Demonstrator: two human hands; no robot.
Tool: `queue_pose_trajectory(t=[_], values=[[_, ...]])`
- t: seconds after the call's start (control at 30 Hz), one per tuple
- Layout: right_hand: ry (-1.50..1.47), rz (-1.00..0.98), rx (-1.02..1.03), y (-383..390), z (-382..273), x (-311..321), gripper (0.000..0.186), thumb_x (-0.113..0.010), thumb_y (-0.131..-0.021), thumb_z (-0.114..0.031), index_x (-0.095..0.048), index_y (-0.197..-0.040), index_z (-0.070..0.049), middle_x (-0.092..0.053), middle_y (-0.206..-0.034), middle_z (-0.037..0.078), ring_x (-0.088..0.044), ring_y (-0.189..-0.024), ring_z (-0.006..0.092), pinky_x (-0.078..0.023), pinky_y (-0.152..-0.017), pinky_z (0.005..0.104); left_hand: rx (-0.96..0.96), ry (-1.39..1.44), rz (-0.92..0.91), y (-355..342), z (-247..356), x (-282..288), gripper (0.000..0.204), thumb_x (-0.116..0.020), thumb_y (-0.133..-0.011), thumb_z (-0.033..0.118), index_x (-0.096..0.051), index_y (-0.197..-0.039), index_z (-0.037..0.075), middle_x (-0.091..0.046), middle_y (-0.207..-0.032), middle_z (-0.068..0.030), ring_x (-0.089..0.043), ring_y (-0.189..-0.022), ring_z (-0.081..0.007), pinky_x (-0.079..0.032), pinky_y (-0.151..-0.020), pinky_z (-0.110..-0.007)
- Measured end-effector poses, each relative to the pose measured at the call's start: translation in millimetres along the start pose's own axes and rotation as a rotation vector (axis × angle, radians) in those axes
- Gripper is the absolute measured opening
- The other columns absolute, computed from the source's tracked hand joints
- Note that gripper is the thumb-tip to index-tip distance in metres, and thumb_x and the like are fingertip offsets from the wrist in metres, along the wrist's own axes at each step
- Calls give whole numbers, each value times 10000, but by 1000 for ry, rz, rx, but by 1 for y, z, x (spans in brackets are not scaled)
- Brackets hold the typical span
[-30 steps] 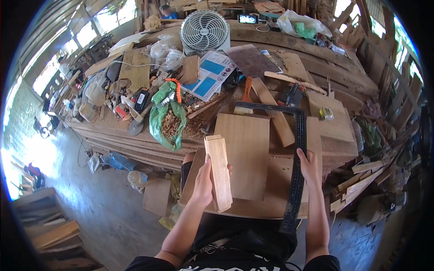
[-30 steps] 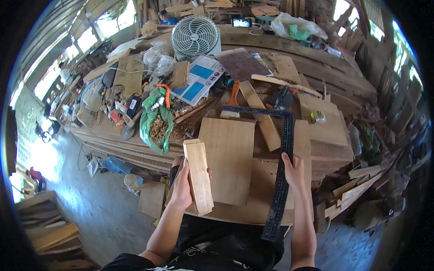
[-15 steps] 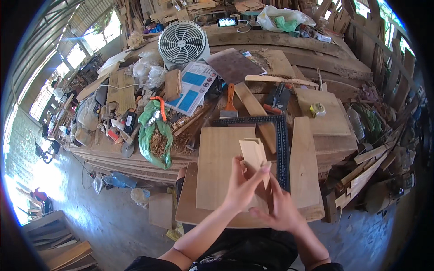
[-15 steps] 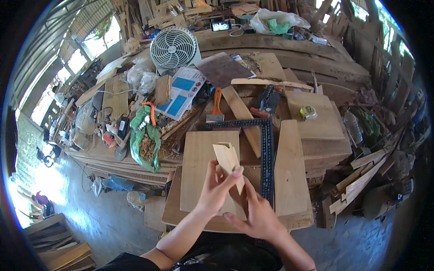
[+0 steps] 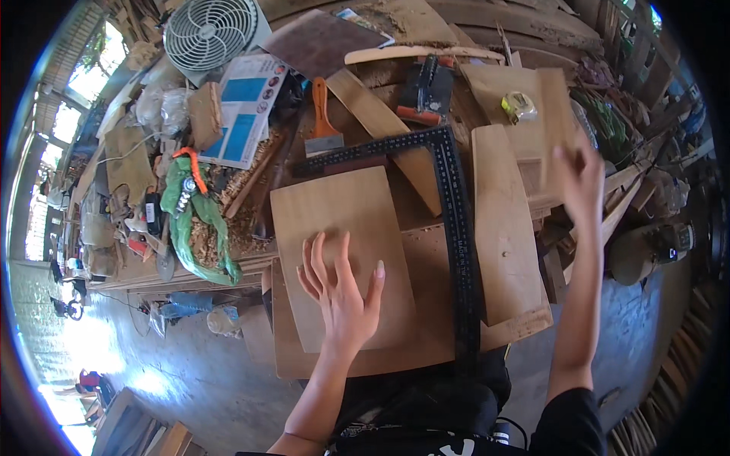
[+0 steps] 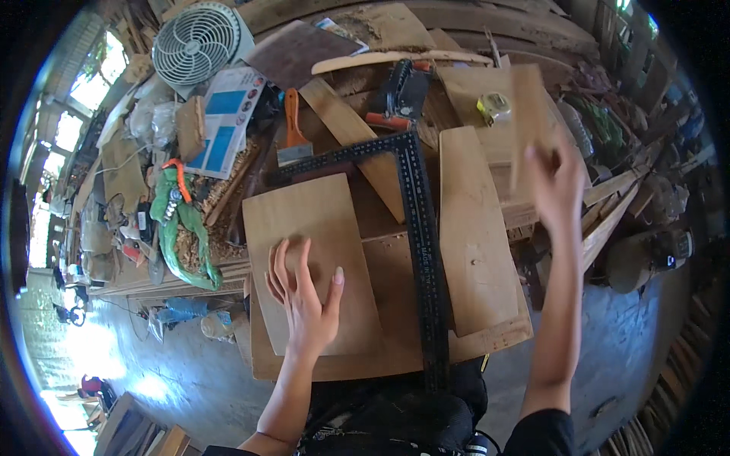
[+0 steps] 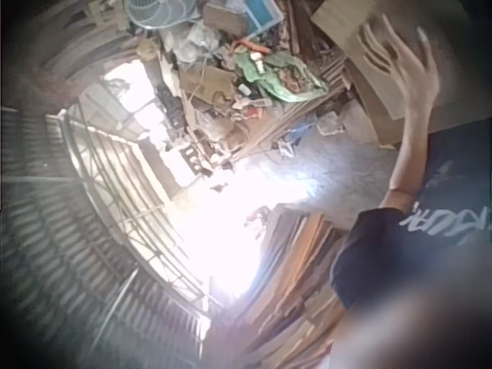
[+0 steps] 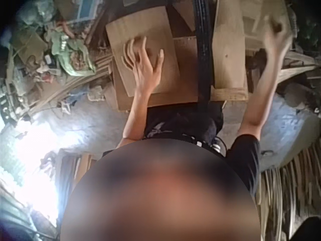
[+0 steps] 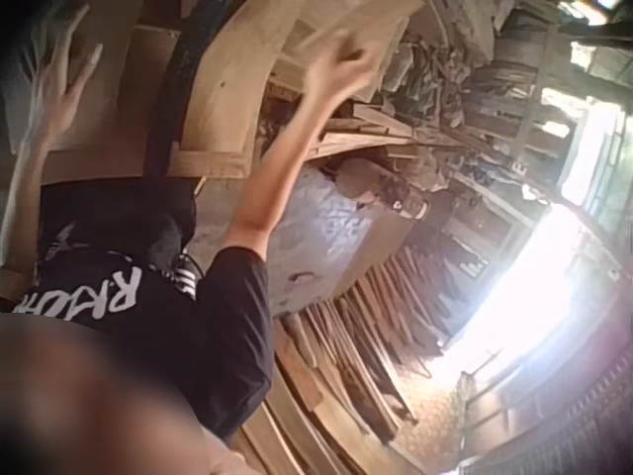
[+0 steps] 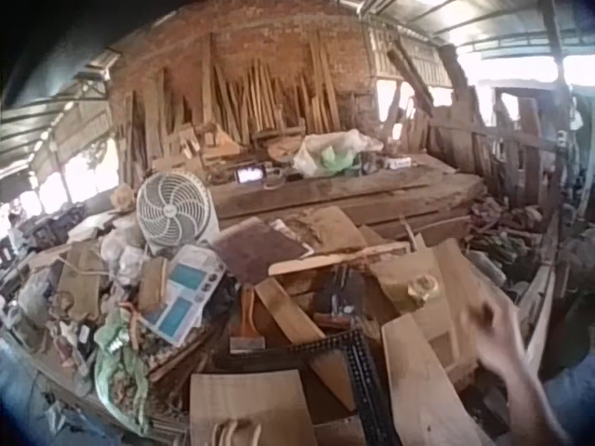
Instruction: The person is measuring, cleaning, and then chiseling a wooden workpiece at a workbench.
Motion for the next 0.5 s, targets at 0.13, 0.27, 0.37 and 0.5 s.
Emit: queue_pose_trajectory(t=[0.13,0.27,0.37,0.5], values=[[248,-37,-107,-103,84,-22,513,-663,-1001,-387,-648,-1406,-72,-727,-1209,273,-701,-1176,384,-549,-941,455,-26,-44,18,5,-1,-6,698,-662,-992,411,-424,-1564,90,-245,-1640,-261,-174,-1542,-513,-115,-1200,-709],[630,-123,-135,-121,101,-52,534,-634,-997,-398,-608,-1458,-131,-563,-1480,243,-472,-1436,393,-410,-1111,598,-22,-33,21,3,0,-5,673,-675,-980,399,-461,-1537,87,-258,-1634,-271,-181,-1540,-518,-121,-1199,-709],[743,-18,15,-118,62,-48,680,-663,-922,-234,-468,-1571,-183,-394,-1630,216,-390,-1486,417,-370,-1168,592,-15,-18,24,4,-1,-5,654,-684,-972,390,-484,-1520,94,-271,-1630,-272,-193,-1539,-515,-124,-1202,-708],[349,-409,514,-109,-6,-106,887,-669,-738,125,-484,-1548,-186,-414,-1603,254,-397,-1481,439,-363,-1231,467,3,-16,46,8,-5,-5,621,-695,-961,375,-518,-1498,119,-288,-1630,-257,-204,-1545,-502,-125,-1208,-702]])
Point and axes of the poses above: each hand's wrist, its own y-axis away from the middle knuckle, its own x-axis out of the back of the hand, z = x × y, the point moved 8 cm from there along -y, towards the middle knuckle
